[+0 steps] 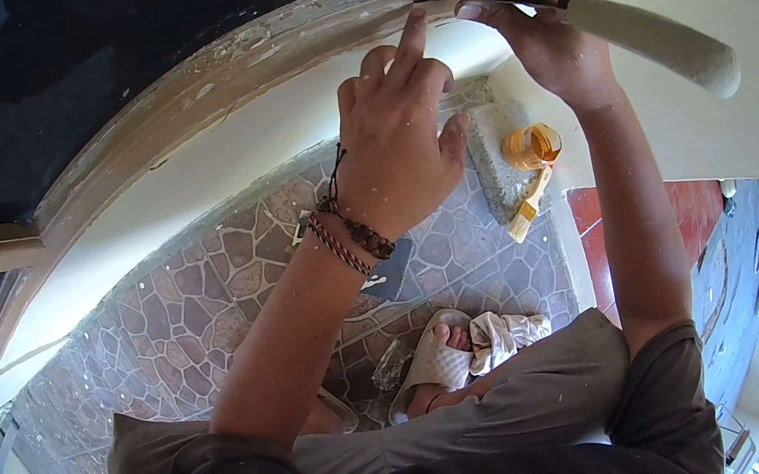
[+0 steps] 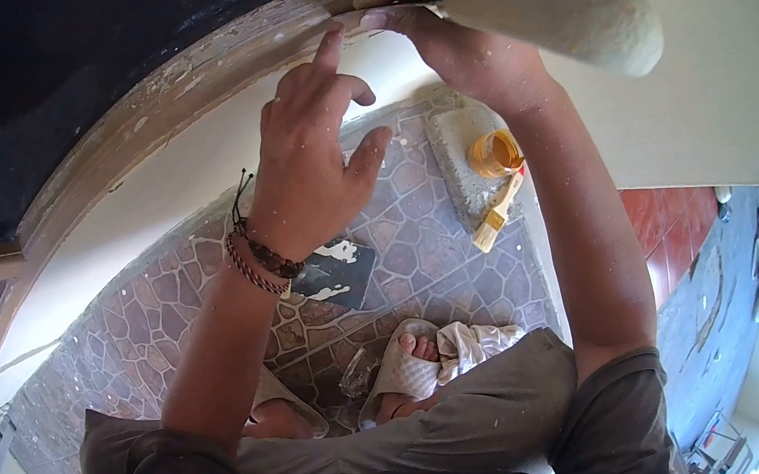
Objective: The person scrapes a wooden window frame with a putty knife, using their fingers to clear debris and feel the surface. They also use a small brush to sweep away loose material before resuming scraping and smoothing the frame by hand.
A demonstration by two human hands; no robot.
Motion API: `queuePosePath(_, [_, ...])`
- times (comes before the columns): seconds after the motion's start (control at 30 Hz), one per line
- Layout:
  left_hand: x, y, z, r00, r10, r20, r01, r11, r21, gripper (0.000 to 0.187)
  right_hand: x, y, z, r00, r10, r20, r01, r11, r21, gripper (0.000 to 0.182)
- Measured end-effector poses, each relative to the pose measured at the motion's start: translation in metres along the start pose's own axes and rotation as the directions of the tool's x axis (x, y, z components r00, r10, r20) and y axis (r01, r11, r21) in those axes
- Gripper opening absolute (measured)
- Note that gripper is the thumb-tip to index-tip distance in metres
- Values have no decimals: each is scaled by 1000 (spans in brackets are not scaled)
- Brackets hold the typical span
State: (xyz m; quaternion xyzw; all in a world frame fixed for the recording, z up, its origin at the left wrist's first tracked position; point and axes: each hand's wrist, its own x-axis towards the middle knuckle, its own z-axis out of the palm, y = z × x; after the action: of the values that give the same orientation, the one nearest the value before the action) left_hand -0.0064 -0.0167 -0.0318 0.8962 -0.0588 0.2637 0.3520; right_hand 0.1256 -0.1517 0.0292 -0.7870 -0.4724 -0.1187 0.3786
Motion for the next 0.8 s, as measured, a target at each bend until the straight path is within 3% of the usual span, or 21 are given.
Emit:
queuePosePath(0.27, [-4,-4,15,999,-17,35,20,996,-92,44,5,6,-4,996,88,-13,-89,994,-61,20])
queuePosePath(0.4, [-2,-4,21,997,-4,74,15,989,-144,53,20,8,-12,980,176,96,-176,984,1,28])
queuePosePath(0.47, [-2,-4,22,997,3,83,8,990,-142,55,26,2,-12,951,253,176,-300,890,342,18])
queuePosePath(0.5, [-2,-4,22,996,7,88,6,990,-141,57,25,2,-13,939,283,194,-335,882,331,18])
queuePosePath(0.53, [-2,-3,23,996,7,88,5,990,-140,57,22,6,-13,939,283,194,-335,882,333,18])
queuePosePath(0.6, [-3,-1,24,995,2,100,12,989,-148,61,11,15,-6,976,201,89,-201,980,-10,27])
queuePosePath(0.73, [-3,-4,25,995,9,102,6,990,-144,65,-2,18,5,979,201,16,-202,970,139,26])
queuePosePath(0.8, [-4,-6,26,995,34,95,-19,989,-146,67,-3,16,7,957,290,-6,-283,938,201,28])
